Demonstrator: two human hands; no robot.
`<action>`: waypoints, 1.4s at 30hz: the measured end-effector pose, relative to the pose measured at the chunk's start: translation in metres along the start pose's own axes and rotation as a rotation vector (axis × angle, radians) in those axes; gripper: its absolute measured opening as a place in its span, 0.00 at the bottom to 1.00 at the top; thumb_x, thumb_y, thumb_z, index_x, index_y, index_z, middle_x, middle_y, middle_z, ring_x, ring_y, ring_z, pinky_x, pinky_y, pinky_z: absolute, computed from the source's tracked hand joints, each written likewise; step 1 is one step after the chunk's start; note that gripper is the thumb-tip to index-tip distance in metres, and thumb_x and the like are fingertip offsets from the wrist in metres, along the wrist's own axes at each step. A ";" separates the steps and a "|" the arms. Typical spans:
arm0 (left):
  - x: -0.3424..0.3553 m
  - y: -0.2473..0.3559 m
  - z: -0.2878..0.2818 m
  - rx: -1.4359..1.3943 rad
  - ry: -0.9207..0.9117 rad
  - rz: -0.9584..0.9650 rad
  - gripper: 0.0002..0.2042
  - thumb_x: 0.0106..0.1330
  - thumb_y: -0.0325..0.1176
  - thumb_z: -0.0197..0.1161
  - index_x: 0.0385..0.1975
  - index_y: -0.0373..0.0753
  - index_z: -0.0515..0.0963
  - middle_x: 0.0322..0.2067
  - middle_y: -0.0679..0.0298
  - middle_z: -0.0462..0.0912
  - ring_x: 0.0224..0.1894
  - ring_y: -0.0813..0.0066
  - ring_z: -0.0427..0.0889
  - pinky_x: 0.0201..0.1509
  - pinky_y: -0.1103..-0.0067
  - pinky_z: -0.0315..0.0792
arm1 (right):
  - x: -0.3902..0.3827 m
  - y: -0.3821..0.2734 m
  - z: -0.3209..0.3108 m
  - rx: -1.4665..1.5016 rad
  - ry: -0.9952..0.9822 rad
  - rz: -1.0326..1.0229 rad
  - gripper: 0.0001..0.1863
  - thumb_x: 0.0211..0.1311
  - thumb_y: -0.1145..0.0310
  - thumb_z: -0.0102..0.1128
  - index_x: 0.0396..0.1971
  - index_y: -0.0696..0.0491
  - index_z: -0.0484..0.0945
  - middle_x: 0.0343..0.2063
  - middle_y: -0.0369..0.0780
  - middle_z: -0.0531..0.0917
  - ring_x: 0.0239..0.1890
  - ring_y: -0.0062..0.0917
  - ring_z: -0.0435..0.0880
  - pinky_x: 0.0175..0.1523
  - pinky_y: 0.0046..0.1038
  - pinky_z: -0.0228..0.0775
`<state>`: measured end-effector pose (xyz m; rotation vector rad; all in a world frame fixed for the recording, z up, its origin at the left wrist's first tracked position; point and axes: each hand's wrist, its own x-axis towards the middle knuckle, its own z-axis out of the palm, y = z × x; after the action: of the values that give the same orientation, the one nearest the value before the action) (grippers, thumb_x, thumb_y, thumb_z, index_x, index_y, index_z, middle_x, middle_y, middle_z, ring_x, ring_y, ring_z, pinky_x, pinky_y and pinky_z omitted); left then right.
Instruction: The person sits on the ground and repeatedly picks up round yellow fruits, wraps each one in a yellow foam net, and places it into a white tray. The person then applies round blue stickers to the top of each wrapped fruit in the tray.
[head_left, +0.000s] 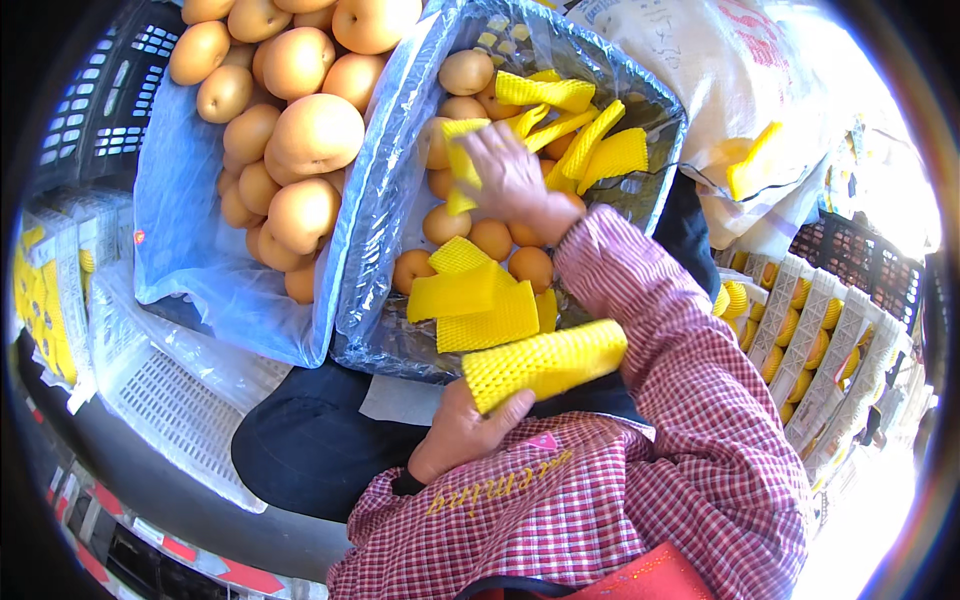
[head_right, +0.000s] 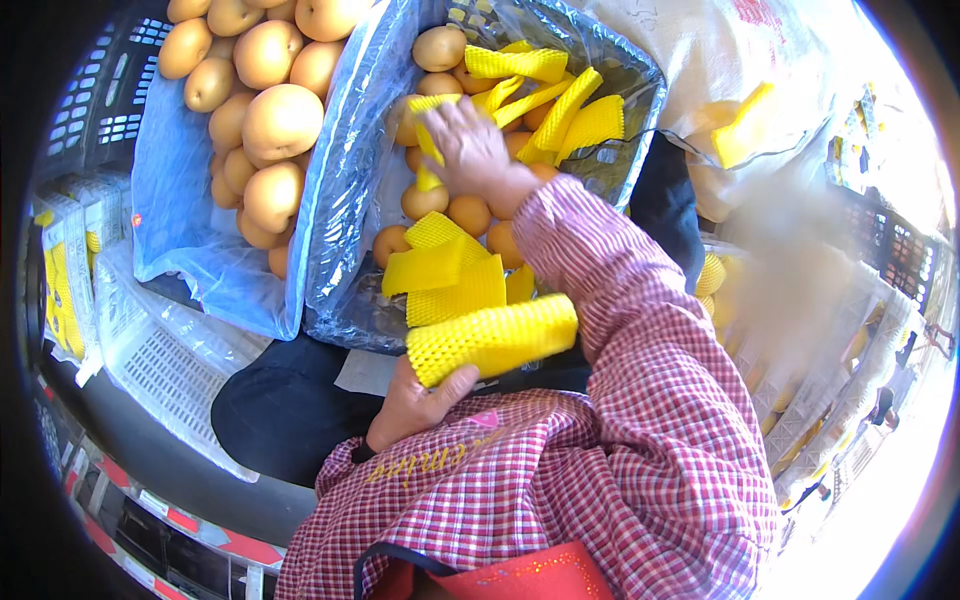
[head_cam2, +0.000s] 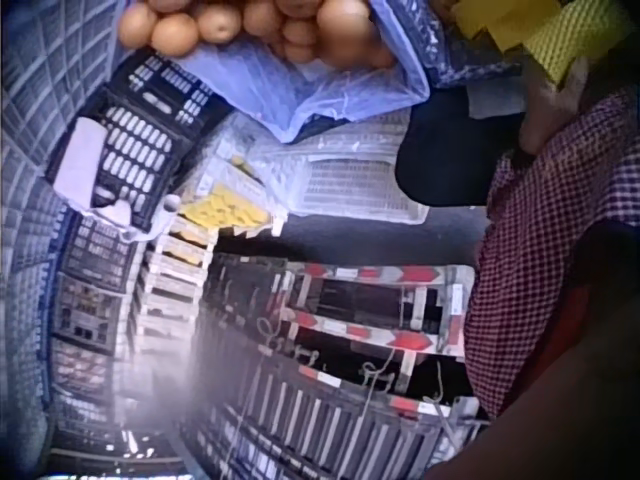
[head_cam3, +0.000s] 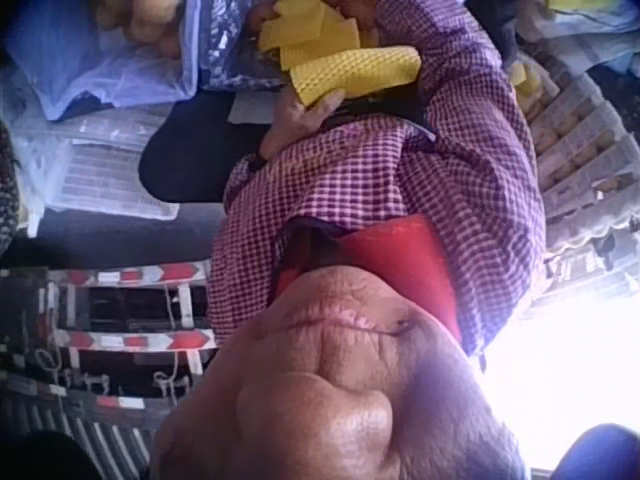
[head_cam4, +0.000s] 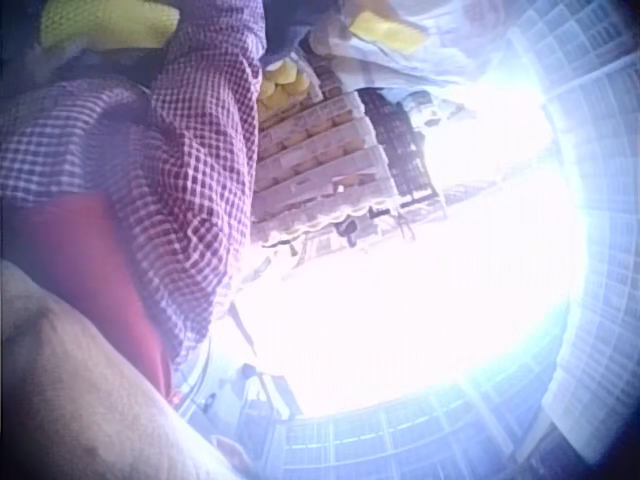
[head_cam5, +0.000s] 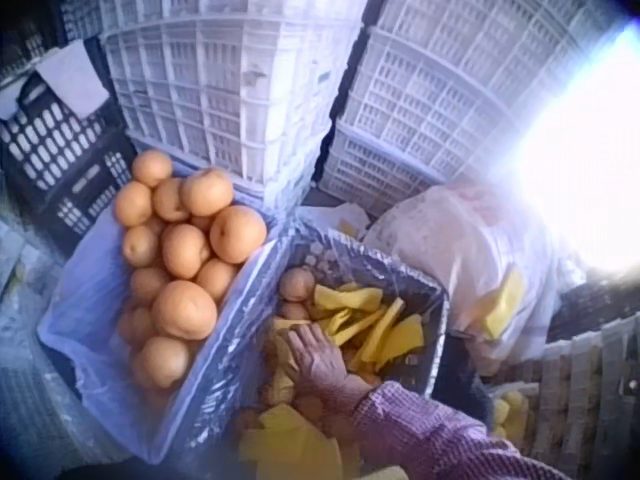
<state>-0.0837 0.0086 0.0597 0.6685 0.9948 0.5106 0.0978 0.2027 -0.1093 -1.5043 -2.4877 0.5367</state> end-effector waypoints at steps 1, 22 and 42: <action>0.003 -0.001 0.002 0.012 0.110 0.081 0.14 0.69 0.35 0.63 0.48 0.34 0.80 0.41 0.58 0.86 0.42 0.66 0.86 0.46 0.75 0.76 | 0.019 0.007 -0.008 -0.196 0.174 -0.114 0.33 0.50 0.58 0.70 0.56 0.52 0.70 0.49 0.45 0.76 0.56 0.42 0.72 0.54 0.43 0.69; 0.008 -0.004 0.000 -0.114 0.311 -0.078 0.16 0.72 0.38 0.62 0.49 0.32 0.79 0.37 0.63 0.84 0.37 0.77 0.82 0.41 0.80 0.73 | 0.017 0.039 0.100 0.269 -0.351 0.427 0.33 0.52 0.50 0.68 0.54 0.56 0.76 0.52 0.48 0.80 0.58 0.39 0.77 0.61 0.36 0.67; 0.010 -0.008 0.005 -0.263 0.463 -0.026 0.18 0.75 0.37 0.55 0.58 0.31 0.71 0.49 0.58 0.80 0.48 0.72 0.81 0.51 0.76 0.76 | 0.001 0.004 0.003 0.197 -0.361 0.626 0.42 0.44 0.42 0.71 0.54 0.58 0.74 0.51 0.54 0.80 0.55 0.44 0.80 0.61 0.40 0.69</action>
<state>-0.0738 0.0086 0.0495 0.3032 1.3379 0.7790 0.0993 0.2047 -0.1133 -2.2571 -2.0501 1.2037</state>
